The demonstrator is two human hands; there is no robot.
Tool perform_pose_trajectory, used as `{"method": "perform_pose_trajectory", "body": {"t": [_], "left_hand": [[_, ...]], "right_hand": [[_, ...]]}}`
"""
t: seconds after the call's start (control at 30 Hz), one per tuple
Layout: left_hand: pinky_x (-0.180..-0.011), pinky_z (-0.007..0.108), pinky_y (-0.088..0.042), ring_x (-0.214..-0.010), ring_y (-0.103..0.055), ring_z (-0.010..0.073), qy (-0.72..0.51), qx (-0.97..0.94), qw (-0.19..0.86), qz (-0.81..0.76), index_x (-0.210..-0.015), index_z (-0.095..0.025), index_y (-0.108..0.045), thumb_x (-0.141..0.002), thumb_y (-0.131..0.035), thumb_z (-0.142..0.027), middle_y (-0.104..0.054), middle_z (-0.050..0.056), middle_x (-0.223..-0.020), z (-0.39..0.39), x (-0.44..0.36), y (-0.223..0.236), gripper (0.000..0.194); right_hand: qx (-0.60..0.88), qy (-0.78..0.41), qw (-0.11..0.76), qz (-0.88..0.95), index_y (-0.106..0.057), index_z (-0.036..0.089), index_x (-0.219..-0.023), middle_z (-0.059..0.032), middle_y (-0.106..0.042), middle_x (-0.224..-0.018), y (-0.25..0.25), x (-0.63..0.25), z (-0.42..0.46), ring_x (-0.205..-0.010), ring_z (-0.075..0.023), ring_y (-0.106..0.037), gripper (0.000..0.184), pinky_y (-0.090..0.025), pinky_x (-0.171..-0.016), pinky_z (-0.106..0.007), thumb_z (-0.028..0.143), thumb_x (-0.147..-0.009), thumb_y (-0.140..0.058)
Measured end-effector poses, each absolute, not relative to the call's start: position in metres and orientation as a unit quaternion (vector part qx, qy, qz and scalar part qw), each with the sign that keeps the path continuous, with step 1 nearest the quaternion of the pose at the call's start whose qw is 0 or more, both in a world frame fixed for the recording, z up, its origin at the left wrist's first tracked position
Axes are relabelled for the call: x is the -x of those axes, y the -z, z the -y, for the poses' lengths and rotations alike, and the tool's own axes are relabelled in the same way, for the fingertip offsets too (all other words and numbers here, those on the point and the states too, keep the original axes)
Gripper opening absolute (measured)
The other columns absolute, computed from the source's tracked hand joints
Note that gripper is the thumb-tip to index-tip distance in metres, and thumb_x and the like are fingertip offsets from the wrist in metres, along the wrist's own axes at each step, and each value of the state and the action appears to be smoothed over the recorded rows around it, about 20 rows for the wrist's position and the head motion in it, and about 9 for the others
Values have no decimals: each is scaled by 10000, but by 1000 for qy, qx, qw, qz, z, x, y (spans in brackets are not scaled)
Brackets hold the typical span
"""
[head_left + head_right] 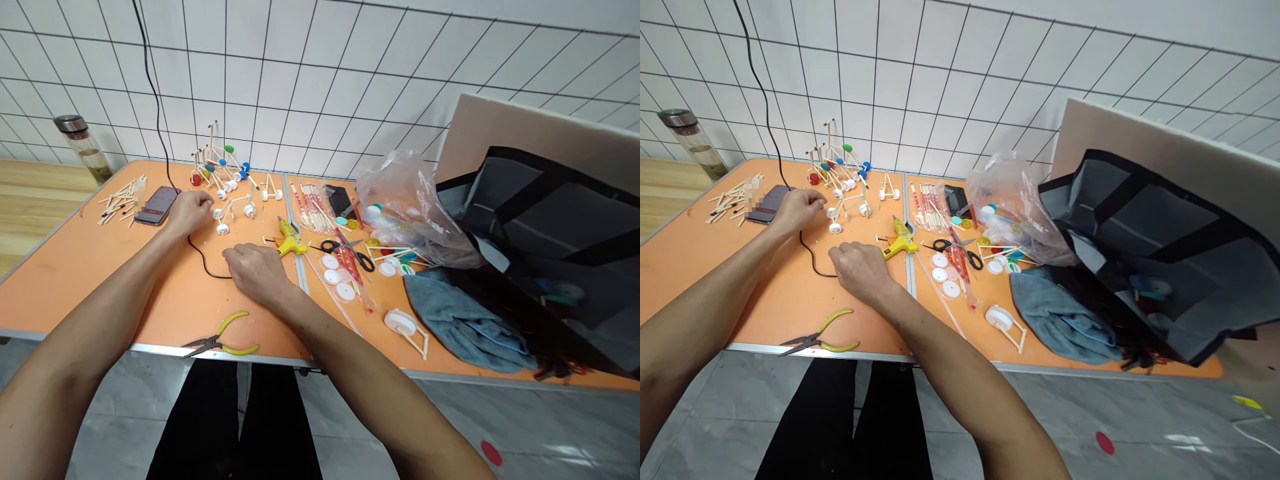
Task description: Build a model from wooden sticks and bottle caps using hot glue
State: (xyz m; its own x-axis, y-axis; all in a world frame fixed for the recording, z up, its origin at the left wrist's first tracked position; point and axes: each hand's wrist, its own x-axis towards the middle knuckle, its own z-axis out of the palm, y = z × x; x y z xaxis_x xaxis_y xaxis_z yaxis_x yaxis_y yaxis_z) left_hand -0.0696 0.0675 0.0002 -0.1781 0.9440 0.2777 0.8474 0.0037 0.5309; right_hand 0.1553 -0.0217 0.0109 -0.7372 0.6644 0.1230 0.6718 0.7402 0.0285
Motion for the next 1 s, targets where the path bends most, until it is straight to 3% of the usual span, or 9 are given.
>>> {"method": "perform_pose_trajectory", "body": {"t": [1.0], "left_hand": [[-967,376,-569,-1113,-805,320,-311,-639,82,-699,-1035,-217,-885,-939,-569,-232,-888,108,-1134,-70,71,1,331]], "right_hand": [[363,34,42,930,-782,175,-1198,-135,-836,-1067,-13,-155,22,-1014,-250,-739,341,-337,-698,-352,99,-1083,-471]]}}
